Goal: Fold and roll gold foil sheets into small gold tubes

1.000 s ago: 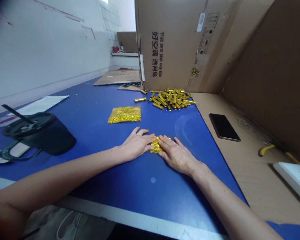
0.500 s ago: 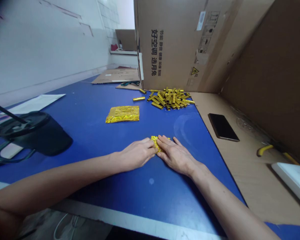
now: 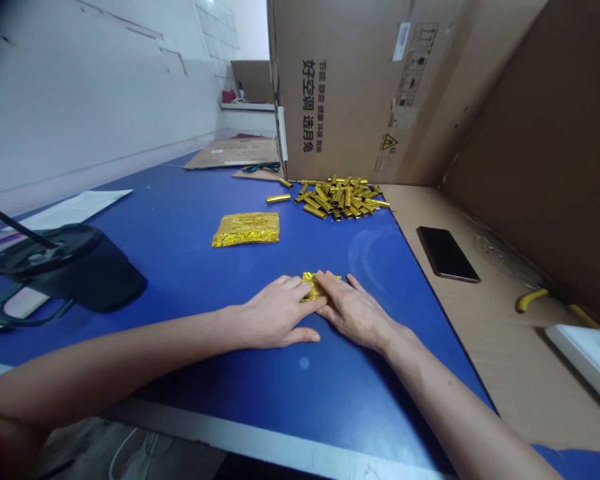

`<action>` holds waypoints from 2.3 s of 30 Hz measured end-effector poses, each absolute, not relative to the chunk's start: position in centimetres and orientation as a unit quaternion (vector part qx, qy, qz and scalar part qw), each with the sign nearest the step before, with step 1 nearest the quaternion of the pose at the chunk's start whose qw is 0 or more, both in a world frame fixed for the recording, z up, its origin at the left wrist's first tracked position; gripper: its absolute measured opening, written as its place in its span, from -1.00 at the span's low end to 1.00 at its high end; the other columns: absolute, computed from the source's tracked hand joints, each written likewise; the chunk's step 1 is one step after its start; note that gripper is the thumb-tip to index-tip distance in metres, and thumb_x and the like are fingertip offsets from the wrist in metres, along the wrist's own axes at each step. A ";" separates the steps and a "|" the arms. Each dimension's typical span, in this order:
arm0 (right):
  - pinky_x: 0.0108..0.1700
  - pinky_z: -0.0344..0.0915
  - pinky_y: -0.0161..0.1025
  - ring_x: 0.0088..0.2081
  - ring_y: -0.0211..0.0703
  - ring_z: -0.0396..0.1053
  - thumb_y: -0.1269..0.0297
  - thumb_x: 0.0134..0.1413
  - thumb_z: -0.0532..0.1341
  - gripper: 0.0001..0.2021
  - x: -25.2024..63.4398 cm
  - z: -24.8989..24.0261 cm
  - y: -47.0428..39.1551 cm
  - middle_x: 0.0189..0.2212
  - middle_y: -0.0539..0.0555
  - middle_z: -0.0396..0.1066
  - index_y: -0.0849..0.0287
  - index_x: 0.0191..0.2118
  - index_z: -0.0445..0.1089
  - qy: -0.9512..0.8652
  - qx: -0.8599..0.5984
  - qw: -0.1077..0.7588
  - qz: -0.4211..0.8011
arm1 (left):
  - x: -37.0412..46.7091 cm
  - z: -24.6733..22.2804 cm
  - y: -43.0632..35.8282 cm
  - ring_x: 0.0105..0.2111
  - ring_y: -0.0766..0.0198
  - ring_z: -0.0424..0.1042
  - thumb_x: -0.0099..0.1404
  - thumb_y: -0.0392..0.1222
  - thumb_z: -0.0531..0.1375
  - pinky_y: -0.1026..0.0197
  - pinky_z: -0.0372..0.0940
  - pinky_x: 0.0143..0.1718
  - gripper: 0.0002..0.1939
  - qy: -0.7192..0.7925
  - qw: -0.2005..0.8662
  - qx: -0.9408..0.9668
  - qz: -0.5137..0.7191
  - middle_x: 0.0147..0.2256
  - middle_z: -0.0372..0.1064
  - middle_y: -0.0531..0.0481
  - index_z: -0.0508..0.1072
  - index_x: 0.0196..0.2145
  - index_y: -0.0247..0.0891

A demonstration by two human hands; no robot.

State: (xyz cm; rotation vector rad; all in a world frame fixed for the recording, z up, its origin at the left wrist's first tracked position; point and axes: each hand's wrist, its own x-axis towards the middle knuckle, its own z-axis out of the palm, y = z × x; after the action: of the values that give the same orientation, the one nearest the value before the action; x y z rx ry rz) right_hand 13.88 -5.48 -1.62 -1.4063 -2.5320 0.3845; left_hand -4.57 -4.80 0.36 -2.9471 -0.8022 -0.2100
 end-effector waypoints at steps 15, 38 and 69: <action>0.12 -0.17 0.12 0.13 -0.04 -0.04 0.10 0.07 0.01 -0.61 17.0 -0.4 -5.0 0.08 0.03 0.13 0.03 0.03 0.21 -0.845 -0.486 0.127 0.184 | -4.3 -0.1 -4.5 -0.16 0.08 0.20 0.13 0.16 0.03 0.09 0.07 -0.18 -0.52 -0.254 0.034 -0.963 -0.082 -0.22 0.27 -0.12 0.32 -0.13 -0.24; -0.29 0.21 -0.23 -0.35 -0.17 0.27 0.32 0.09 0.01 -0.78 15.3 0.7 -6.4 -0.40 0.11 0.34 0.15 -0.33 0.40 -0.894 -0.443 0.068 0.000 | -4.6 0.3 -3.2 -0.14 0.16 0.16 0.18 -0.03 0.07 0.12 0.12 -0.16 -0.70 -0.250 -0.044 -0.965 -0.069 -0.17 0.21 -0.06 0.34 -0.16 -0.18; -0.32 0.20 -0.27 -0.34 -0.18 0.28 0.35 0.06 0.01 -0.81 14.4 -0.2 -6.1 -0.41 0.06 0.35 0.14 -0.41 0.36 -0.848 -0.509 0.129 0.069 | -3.8 -1.4 -2.6 -0.24 0.27 0.22 0.19 -0.38 -0.02 0.23 0.19 -0.20 -0.71 -0.262 -0.088 -0.949 -0.153 -0.35 0.27 -0.03 0.40 -0.20 -0.19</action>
State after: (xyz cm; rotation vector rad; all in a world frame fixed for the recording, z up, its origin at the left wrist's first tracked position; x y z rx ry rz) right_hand 14.41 -6.09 -0.22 -1.4798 -2.4664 0.1998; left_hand -3.79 -2.64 -1.38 -3.1602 -0.8720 -0.5087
